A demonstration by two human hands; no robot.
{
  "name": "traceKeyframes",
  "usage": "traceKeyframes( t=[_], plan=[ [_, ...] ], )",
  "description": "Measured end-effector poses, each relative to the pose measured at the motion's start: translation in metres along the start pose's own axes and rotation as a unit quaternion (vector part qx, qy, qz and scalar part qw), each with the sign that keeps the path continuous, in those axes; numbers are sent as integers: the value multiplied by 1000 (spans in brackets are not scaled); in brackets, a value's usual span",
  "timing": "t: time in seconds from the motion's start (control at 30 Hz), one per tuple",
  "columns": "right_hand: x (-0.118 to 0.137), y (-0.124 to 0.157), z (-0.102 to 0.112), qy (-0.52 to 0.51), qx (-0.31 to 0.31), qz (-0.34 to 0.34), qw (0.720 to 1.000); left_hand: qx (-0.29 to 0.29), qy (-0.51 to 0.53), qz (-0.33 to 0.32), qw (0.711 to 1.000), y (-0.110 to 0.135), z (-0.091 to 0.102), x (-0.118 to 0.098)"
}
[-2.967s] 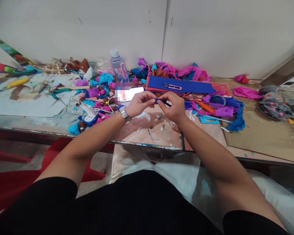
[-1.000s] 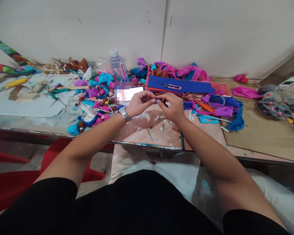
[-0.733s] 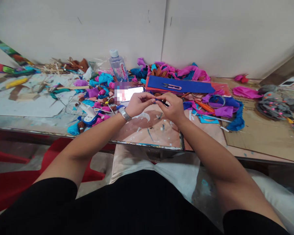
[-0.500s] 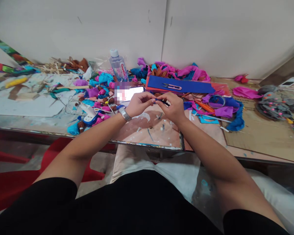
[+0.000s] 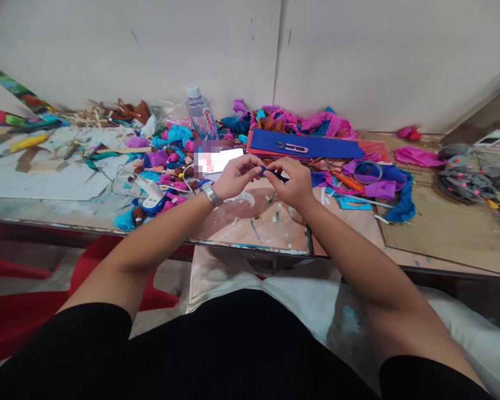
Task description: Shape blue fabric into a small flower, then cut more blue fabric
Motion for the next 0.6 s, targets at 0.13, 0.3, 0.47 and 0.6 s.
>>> traceKeyframes(
  t=[0.13,0.3,0.47,0.6],
  plan=[
    [0,0,-1,5,4,0,1000,4,-8,3,1000,1,1,2],
    [-3,-1,-2,-8,5,-8,1000,12,-34,-8,999,0,2,0],
    [-4,-1,-1,-13,5,-21,1000,13,-43,-27,999,-1,2,-4],
    [-4,-1,2,-26,-6,-18,999,21,-19,-23,999,0,0,-1]
  ],
)
Point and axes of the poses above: each hand's wrist, its own y-axis away from the middle knuckle, its own z-axis out of the back of the hand, x = y × z, the point moved 9 cm from there along -y, towards the middle knuckle, and after that the axes turned 14 degrees about -z, right-handed, at the moved point
